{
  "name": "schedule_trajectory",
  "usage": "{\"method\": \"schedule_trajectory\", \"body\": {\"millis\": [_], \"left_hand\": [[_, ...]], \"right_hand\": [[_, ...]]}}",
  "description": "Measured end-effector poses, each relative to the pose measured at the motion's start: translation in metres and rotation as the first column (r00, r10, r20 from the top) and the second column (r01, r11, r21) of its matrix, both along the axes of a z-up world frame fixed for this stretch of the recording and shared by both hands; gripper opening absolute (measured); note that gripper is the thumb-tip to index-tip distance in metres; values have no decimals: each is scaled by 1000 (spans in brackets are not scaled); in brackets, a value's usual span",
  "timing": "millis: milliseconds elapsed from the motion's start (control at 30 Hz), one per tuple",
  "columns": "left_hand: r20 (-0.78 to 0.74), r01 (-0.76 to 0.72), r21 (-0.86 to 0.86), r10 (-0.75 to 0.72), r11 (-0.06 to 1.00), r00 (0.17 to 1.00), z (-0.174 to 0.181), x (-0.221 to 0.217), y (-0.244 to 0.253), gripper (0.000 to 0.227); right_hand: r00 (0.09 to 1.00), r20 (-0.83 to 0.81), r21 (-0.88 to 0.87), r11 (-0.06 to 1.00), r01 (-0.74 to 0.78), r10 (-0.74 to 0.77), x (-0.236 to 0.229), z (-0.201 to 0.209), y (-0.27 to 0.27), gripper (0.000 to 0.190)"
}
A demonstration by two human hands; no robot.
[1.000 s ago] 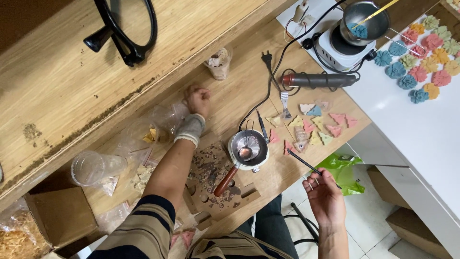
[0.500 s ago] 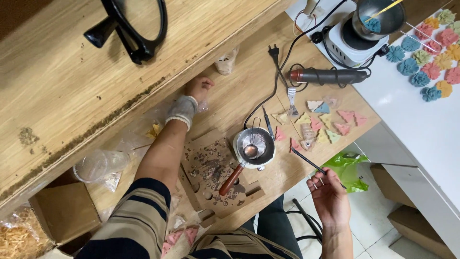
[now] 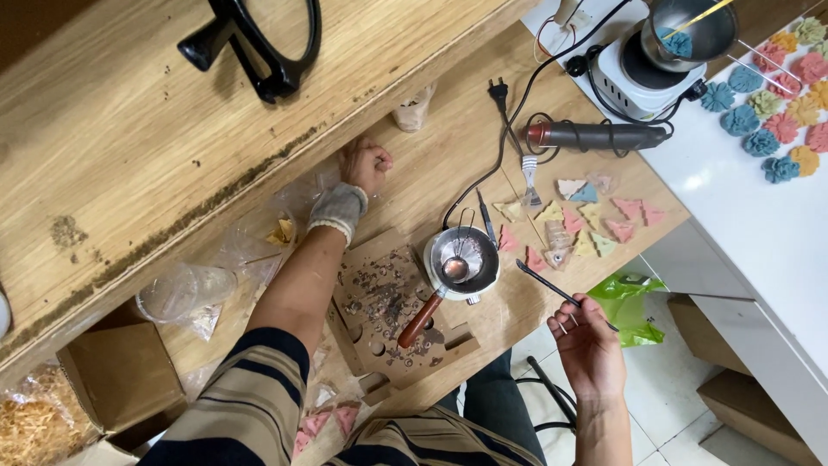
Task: Manipulating and assembling small pink wax figure components using hands and a thin tool.
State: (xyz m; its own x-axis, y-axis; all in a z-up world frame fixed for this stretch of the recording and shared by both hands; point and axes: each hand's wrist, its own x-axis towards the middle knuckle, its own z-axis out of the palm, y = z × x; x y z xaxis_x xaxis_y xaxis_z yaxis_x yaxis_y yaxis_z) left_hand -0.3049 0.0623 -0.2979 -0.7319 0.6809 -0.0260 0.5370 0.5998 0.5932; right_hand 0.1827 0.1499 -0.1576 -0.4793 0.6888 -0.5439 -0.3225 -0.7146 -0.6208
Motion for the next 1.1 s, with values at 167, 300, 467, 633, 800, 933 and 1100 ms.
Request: {"method": "schedule_trajectory", "body": {"millis": [167,300,467,633,800,933,1100], "left_hand": [[107,13,15,-15,1000,994,33,18,5,12],[325,-47,478,-126,877,937,128,104,-31,9],[242,144,426,-266,893,933,197,200,-60,16],[-148,380,70,-367,923,918,159,223,-53,17],[-121,308,11,-305,951,945,174,225,-46,20],[-73,263,10,-261,965,963,186,231,-48,14],[39,131,171,-140,976,989,215,247,-54,40]], "right_hand": [[1000,-19,16,1000,3,-3,0,9,0,17],[999,-47,26,1000,1,0,-3,18,5,16],[995,-93,24,999,-22,25,-14,24,7,16],[988,-127,72,995,-74,82,-18,26,0,16],[994,-7,106,988,-110,112,-17,31,-3,17],[989,142,226,972,-58,26,-7,-2,0,17],[754,650,645,595,-479,-97,-8,-35,-26,23]]}}
